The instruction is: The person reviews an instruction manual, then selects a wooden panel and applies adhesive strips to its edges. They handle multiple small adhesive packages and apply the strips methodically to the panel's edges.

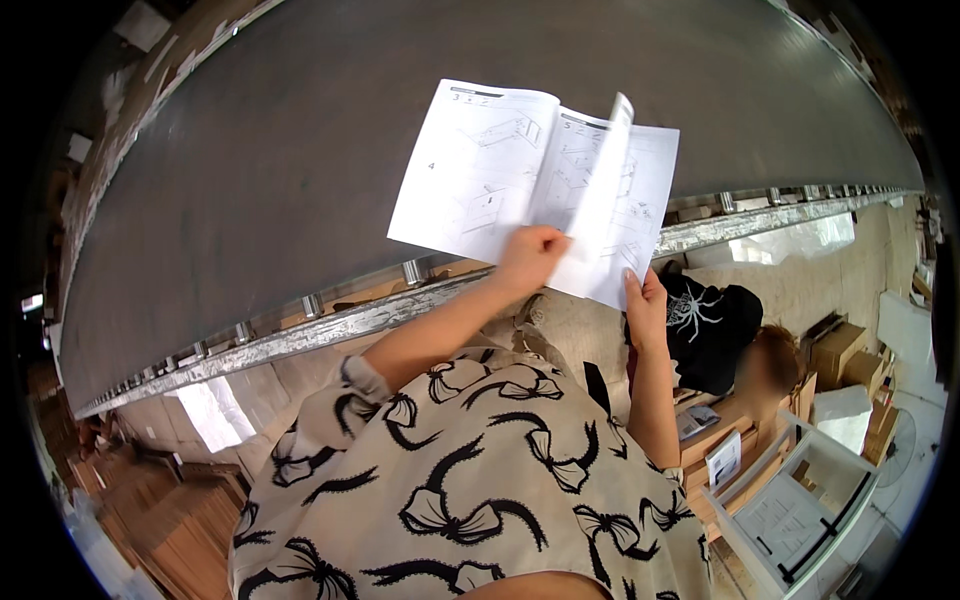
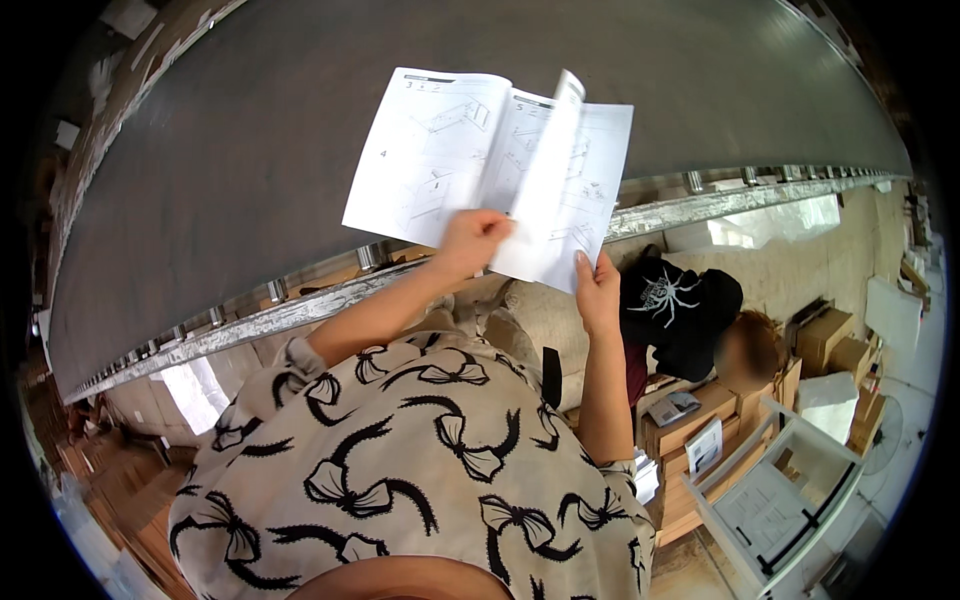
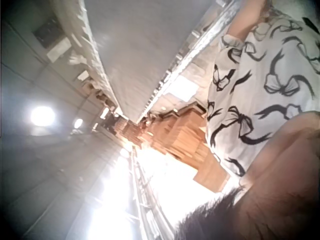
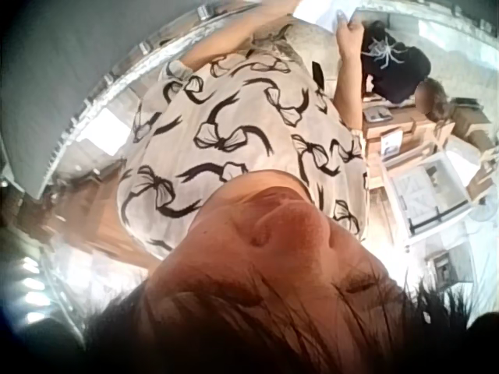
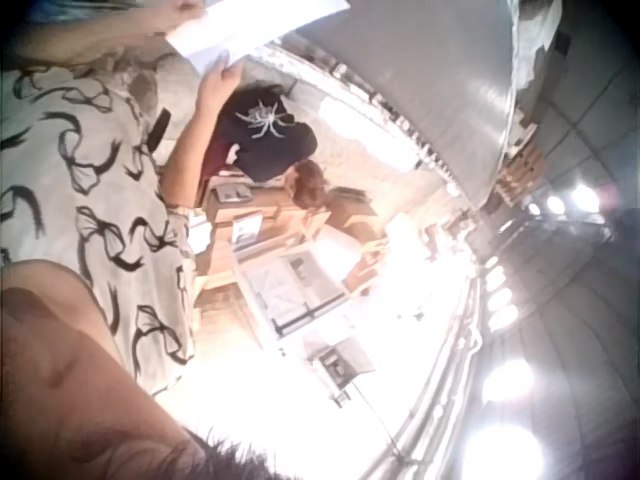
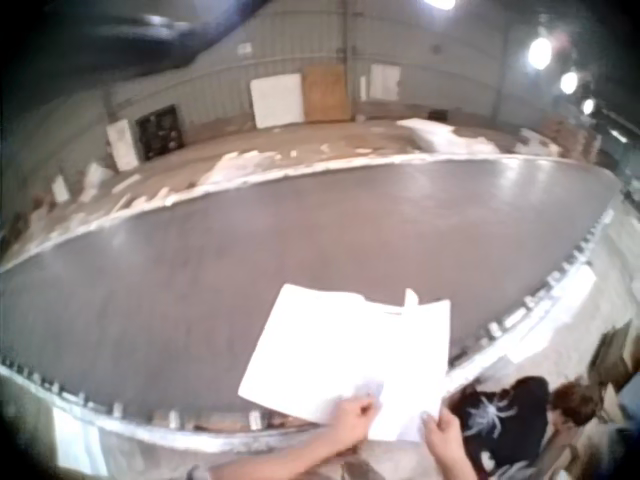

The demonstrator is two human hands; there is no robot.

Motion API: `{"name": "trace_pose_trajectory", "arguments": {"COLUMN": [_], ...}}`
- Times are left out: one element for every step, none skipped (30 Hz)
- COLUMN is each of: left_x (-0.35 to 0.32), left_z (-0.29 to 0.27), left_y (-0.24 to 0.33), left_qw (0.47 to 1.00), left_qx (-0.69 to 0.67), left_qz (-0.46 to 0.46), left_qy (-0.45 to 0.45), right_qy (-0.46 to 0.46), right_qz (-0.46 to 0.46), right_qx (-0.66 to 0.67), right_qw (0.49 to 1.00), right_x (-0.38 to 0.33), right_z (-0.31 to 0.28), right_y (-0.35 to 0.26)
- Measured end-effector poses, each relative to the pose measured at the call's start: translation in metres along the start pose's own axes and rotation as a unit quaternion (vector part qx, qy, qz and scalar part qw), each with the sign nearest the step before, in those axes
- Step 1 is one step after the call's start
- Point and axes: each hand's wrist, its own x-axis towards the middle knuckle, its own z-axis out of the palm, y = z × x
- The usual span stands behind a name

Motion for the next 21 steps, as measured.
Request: {"name": "trace_pose_trajectory", "arguments": {"left_x": [0.0,-0.004,-0.006,-0.01,-0.011,-0.012,-0.017,-0.024,-0.03,-0.038,-0.047,-0.055,-0.064,-0.07,-0.074,-0.078,-0.082,-0.085,-0.086,-0.087,-0.088], "left_z": [-0.015,-0.032,-0.047,-0.063,-0.081,-0.095,-0.108,-0.118,-0.129,-0.14,-0.149,-0.155,-0.159,-0.163,-0.165,-0.167,-0.17,-0.172,-0.174,-0.176,-0.178], "left_y": [-0.004,0.003,0.007,0.013,0.008,0.004,0.002,0.01,0.005,0.003,0.001,-0.001,-0.003,-0.002,-0.001,0.001,0.003,0.001,-0.003,-0.007,-0.011], "left_qw": [1.0,0.998,0.996,0.993,0.99,0.988,0.988,0.987,0.986,0.986,0.987,0.986,0.985,0.984,0.983,0.982,0.98,0.978,0.976,0.974,0.971], "left_qx": [-0.011,-0.055,-0.07,-0.086,-0.09,-0.106,-0.094,-0.067,-0.08,-0.077,-0.073,-0.08,-0.088,-0.094,-0.093,-0.093,-0.092,-0.09,-0.088,-0.088,-0.096], "left_qz": [-0.003,-0.042,-0.062,-0.078,-0.101,-0.102,-0.112,-0.127,-0.131,-0.131,-0.131,-0.134,-0.138,-0.141,-0.15,-0.158,-0.168,-0.177,-0.185,-0.193,-0.199], "left_qy": [0.006,0.006,-0.001,0.015,0.025,0.039,0.057,0.078,0.072,0.063,0.057,0.055,0.054,0.053,0.051,0.048,0.048,0.059,0.071,0.081,0.092], "right_qy": [-0.003,-0.005,-0.003,-0.007,-0.005,-0.004,-0.002,-0.002,-0.004,-0.006,-0.009,-0.021,-0.027,-0.034,-0.041,-0.055,-0.057,-0.058,-0.06,-0.059,-0.062], "right_qz": [0.002,0.011,0.019,0.025,0.025,0.024,0.024,0.024,0.028,0.033,0.038,0.039,0.045,0.05,0.055,0.055,0.056,0.058,0.059,0.059,0.059], "right_qx": [0.005,0.021,0.033,0.049,0.049,0.049,0.048,0.049,0.044,0.039,0.034,0.029,0.019,0.012,0.003,0.003,0.0,-0.002,-0.006,-0.009,-0.016], "right_qw": [1.0,1.0,0.999,0.998,0.998,0.999,0.999,0.999,0.999,0.999,0.999,0.999,0.998,0.998,0.998,0.997,0.997,0.997,0.996,0.996,0.996], "right_x": [0.001,0.001,-0.001,-0.001,-0.002,-0.004,-0.005,-0.006,-0.007,-0.007,-0.008,-0.007,-0.008,-0.008,-0.007,-0.005,-0.004,-0.003,-0.002,-0.001,0.001], "right_z": [-0.004,-0.008,-0.015,-0.018,-0.02,-0.022,-0.024,-0.027,-0.03,-0.033,-0.034,-0.036,-0.038,-0.039,-0.039,-0.043,-0.043,-0.043,-0.043,-0.042,-0.043], "right_y": [0.001,0.002,-0.001,-0.003,-0.005,-0.008,-0.009,-0.009,-0.011,-0.014,-0.015,-0.015,-0.018,-0.022,-0.024,-0.023,-0.023,-0.025,-0.025,-0.024,-0.02]}}
